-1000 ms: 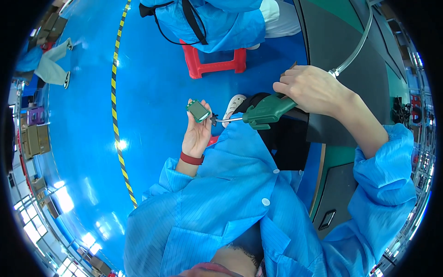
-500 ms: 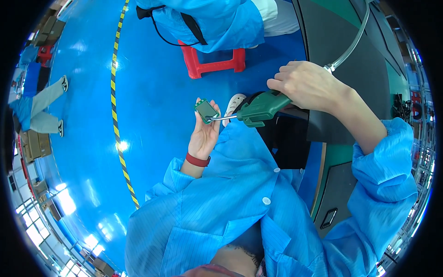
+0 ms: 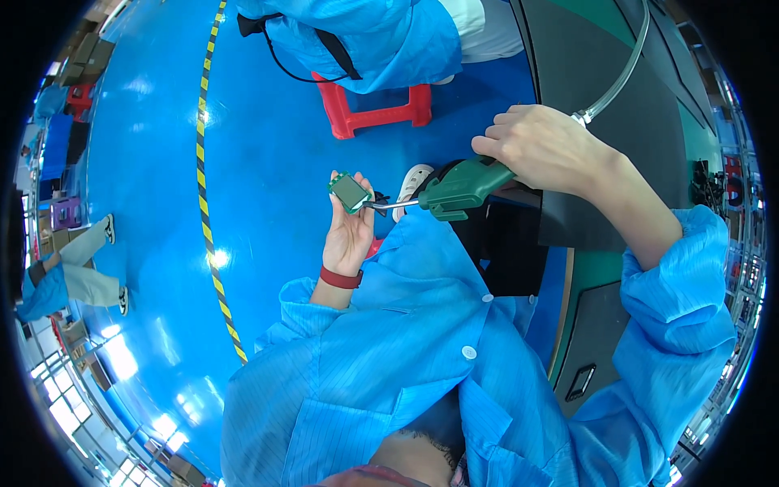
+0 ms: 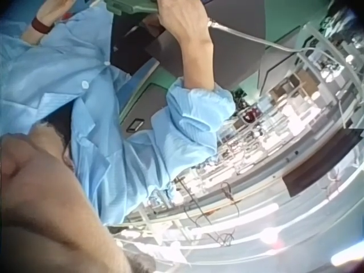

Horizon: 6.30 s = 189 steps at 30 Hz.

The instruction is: The person assembles electronic circuit boards by fastening electronic components and plastic cases onto the circuit boards with screws using an electric screwdriver.

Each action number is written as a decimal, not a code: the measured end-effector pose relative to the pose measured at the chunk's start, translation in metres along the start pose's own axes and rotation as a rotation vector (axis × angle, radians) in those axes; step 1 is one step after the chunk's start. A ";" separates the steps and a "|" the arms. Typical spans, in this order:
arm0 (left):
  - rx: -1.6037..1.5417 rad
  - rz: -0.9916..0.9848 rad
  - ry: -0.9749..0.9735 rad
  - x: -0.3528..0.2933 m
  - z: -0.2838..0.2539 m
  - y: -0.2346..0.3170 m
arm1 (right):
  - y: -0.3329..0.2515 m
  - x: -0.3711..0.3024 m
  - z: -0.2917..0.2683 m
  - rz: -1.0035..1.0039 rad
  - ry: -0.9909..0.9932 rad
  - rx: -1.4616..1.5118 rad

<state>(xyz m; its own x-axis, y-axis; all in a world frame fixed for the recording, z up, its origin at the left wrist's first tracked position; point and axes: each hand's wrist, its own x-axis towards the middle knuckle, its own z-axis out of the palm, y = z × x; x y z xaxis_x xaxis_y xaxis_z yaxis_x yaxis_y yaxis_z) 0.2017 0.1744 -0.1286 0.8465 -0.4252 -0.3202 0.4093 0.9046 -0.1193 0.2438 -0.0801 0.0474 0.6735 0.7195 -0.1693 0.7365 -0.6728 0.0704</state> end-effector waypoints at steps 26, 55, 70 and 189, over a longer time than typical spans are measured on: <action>0.415 0.210 -0.386 0.006 0.040 0.054 | -0.002 0.002 -0.002 0.021 0.089 0.059; 0.416 0.193 -0.315 0.005 0.039 0.033 | -0.011 0.004 -0.019 0.047 0.098 0.042; 0.222 0.182 -0.226 0.004 0.031 0.028 | -0.013 -0.002 -0.012 0.063 0.115 0.048; 1.366 0.353 -0.295 -0.007 0.009 0.041 | -0.014 -0.010 -0.020 0.145 0.024 0.108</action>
<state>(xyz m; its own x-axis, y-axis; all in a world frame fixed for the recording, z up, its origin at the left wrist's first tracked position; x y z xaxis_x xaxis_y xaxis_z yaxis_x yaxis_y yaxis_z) 0.2158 0.2145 -0.1226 0.9395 -0.3330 0.0799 0.0243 0.2978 0.9543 0.2285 -0.0742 0.0682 0.7745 0.6165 -0.1418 0.6212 -0.7835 -0.0137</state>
